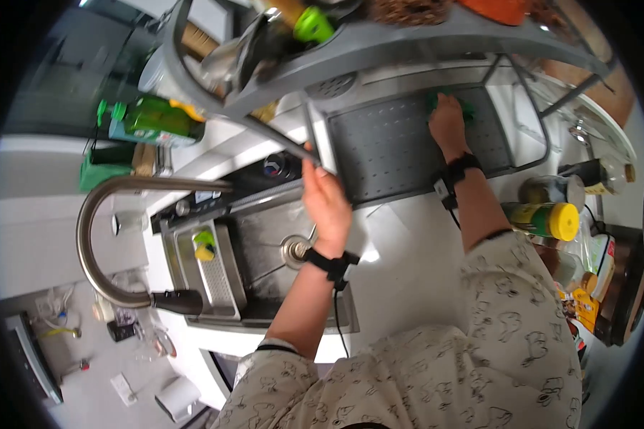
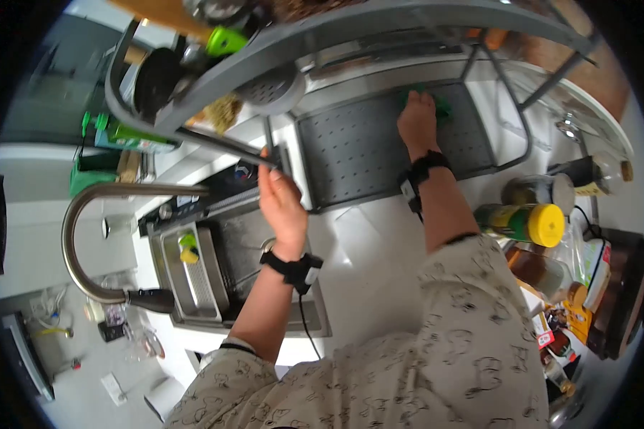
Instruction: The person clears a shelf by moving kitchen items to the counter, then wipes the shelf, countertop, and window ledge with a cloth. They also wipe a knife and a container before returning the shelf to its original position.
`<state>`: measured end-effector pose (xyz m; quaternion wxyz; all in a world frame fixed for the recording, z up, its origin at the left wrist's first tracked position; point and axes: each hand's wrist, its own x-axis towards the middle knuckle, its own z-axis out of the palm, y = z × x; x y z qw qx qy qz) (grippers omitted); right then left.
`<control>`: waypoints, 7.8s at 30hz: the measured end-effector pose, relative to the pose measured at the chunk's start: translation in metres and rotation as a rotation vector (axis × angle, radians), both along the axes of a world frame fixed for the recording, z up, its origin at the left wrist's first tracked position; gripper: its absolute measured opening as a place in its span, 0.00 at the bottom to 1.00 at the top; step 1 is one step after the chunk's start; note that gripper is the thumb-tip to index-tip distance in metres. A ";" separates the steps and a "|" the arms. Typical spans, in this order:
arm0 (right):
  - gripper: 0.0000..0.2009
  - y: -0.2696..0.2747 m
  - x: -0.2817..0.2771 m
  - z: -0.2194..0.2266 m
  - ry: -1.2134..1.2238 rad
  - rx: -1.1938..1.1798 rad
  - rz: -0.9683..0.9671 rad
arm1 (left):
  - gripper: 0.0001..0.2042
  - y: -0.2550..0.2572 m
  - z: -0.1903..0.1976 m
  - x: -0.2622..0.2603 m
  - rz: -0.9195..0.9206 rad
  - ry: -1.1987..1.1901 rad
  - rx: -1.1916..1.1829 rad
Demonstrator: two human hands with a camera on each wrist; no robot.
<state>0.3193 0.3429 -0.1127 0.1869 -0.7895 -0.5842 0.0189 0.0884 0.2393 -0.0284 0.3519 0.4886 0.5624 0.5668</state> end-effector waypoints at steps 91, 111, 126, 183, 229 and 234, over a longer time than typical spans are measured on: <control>0.32 -0.257 0.053 0.099 0.483 0.527 -0.342 | 0.23 -0.189 -0.012 -0.099 -0.590 0.572 -0.137; 0.31 -0.014 0.109 0.110 0.690 0.350 0.226 | 0.20 -0.166 -0.003 -0.122 -0.490 0.501 -0.330; 0.37 -0.079 0.072 0.130 0.458 0.531 -0.096 | 0.21 -0.134 0.009 -0.080 -0.554 0.493 -0.204; 0.09 -0.250 -0.124 0.090 1.073 -0.183 0.470 | 0.19 -0.149 -0.010 -0.065 -0.435 -0.733 -0.588; 0.29 -0.160 -0.050 0.090 0.330 0.314 0.239 | 0.16 -0.140 -0.039 -0.087 -0.350 -0.564 -0.755; 0.27 -0.249 0.055 0.098 0.247 0.471 -0.351 | 0.14 -0.138 -0.038 -0.088 -0.329 -0.596 -0.761</control>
